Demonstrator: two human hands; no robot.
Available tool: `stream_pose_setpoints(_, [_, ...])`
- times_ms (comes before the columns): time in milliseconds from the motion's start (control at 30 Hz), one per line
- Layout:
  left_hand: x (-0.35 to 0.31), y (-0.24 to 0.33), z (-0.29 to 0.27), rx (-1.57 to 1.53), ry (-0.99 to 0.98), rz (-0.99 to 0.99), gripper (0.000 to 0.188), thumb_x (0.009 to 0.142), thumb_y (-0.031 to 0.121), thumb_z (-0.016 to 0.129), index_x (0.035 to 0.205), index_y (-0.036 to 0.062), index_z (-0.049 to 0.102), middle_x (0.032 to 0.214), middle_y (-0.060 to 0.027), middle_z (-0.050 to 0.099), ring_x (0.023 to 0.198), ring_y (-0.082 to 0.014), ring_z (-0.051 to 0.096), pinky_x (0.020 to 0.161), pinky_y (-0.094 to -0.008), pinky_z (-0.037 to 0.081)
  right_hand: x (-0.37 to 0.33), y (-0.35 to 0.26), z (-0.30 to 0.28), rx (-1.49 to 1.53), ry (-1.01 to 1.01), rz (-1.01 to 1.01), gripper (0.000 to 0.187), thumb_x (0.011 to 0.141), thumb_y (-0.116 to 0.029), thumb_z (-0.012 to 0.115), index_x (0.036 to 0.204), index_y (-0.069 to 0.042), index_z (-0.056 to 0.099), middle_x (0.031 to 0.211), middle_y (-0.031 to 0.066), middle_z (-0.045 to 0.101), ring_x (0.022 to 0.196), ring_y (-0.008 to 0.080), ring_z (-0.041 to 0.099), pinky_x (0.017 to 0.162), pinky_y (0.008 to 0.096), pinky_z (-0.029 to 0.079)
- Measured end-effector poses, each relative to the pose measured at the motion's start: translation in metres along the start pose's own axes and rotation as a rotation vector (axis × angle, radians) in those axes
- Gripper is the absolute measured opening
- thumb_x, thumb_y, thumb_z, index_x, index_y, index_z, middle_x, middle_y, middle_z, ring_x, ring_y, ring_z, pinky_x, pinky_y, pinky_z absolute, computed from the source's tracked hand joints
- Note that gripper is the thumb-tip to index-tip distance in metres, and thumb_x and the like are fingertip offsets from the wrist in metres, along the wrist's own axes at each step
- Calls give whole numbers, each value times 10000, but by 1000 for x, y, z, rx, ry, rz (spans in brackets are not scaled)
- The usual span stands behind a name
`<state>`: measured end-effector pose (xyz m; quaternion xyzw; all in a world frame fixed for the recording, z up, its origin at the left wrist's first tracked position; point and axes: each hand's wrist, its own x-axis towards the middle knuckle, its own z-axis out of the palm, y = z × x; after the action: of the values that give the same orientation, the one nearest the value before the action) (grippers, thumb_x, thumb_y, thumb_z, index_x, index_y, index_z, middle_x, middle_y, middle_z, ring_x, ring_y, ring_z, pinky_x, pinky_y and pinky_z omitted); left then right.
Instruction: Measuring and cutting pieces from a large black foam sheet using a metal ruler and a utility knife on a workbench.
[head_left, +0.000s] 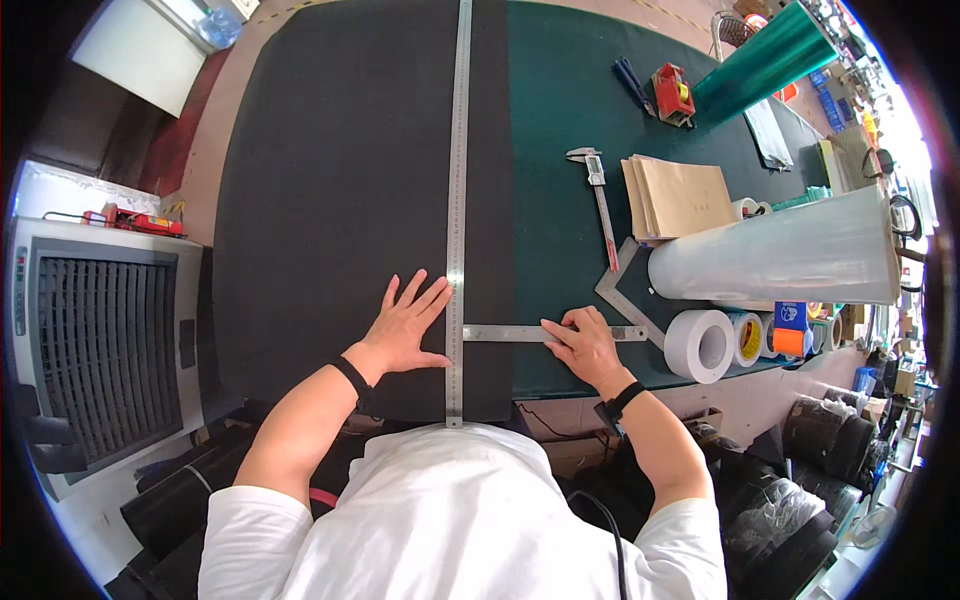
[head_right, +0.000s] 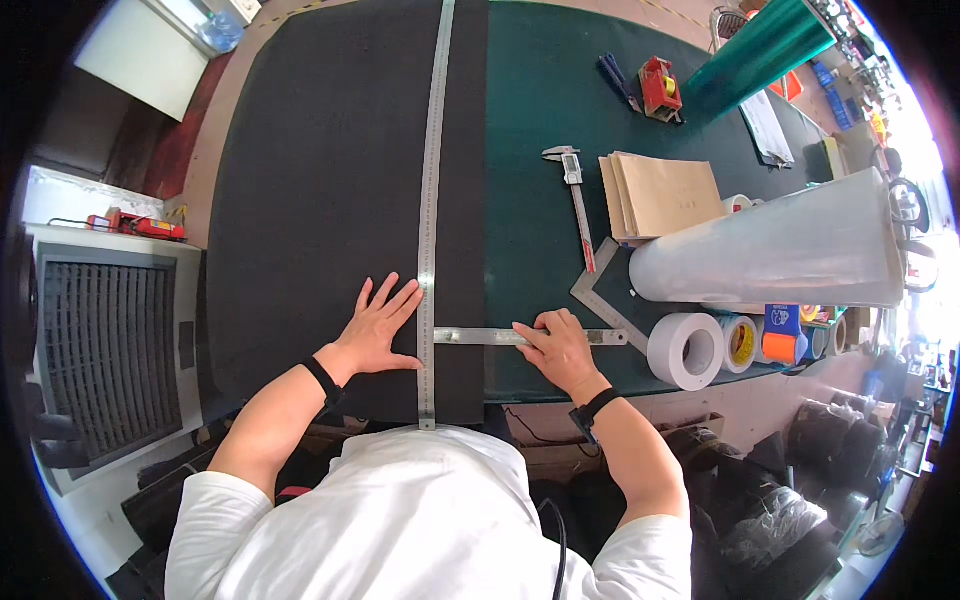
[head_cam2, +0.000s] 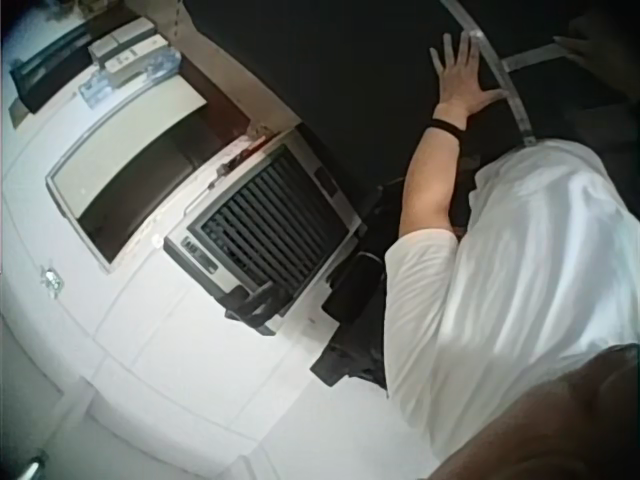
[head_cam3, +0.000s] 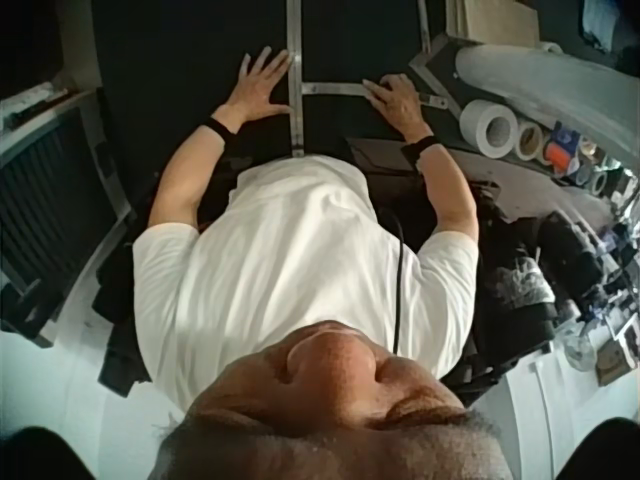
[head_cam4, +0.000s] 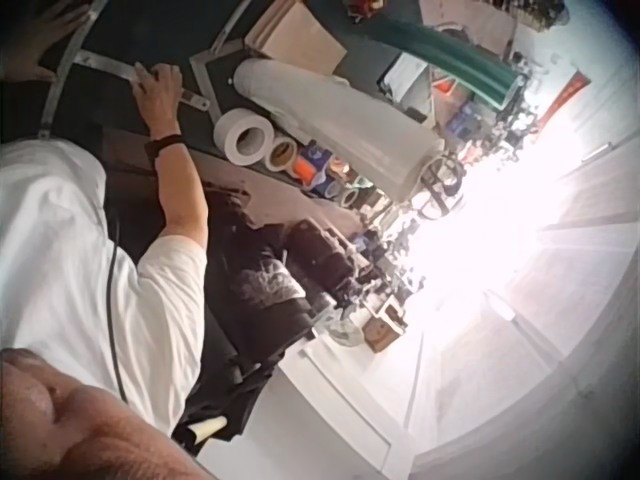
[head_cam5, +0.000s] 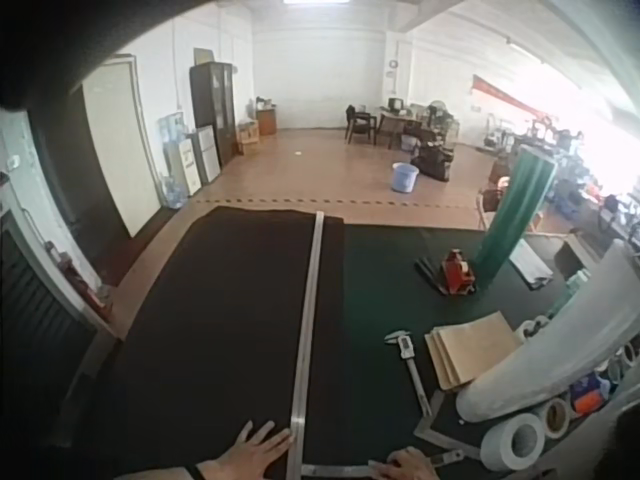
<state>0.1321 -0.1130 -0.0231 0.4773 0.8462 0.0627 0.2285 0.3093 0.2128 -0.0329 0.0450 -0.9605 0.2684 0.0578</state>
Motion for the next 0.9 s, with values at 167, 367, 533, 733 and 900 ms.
stream_pose_setpoints(167, [-2,1,0,-2,-12,-2,1230,753,698,790,1680,151,194,1750,-74,166,1618,-363,70,1286,-620,26,-2,0,1,-2,2,-1,388,773,-167,850,1159,-162,800,981,57,597,949,262,565,841,388,510])
stream_pose_setpoints(367, [4,-2,-5,-1,-19,-9,1225,757,693,790,1680,150,196,1751,-77,156,1620,-362,61,1286,-618,28,6,4,1,6,9,3,394,770,-162,848,1161,-155,798,982,65,599,951,270,570,845,388,512])
stream_pose_setpoints(533, [11,-8,-22,-60,54,51,1089,794,637,784,1633,124,317,1695,-105,294,1579,-382,207,1276,-602,124,9,5,-6,8,35,-30,379,778,-171,849,1154,-169,798,962,59,600,934,267,572,835,390,500])
stream_pose_setpoints(733, [65,-62,-39,-170,306,90,896,857,568,752,1550,93,443,1595,-134,442,1493,-395,372,1241,-578,246,1,1,-8,108,6,40,395,760,-143,858,1150,-142,799,962,82,604,926,289,576,821,404,502])
stream_pose_setpoints(900, [131,-111,-89,109,385,-60,895,894,600,698,1587,117,403,1641,-140,388,1540,-363,311,1257,-577,229,36,4,-54,79,80,88,388,765,-149,864,1148,-131,802,956,83,614,940,288,583,819,394,504])
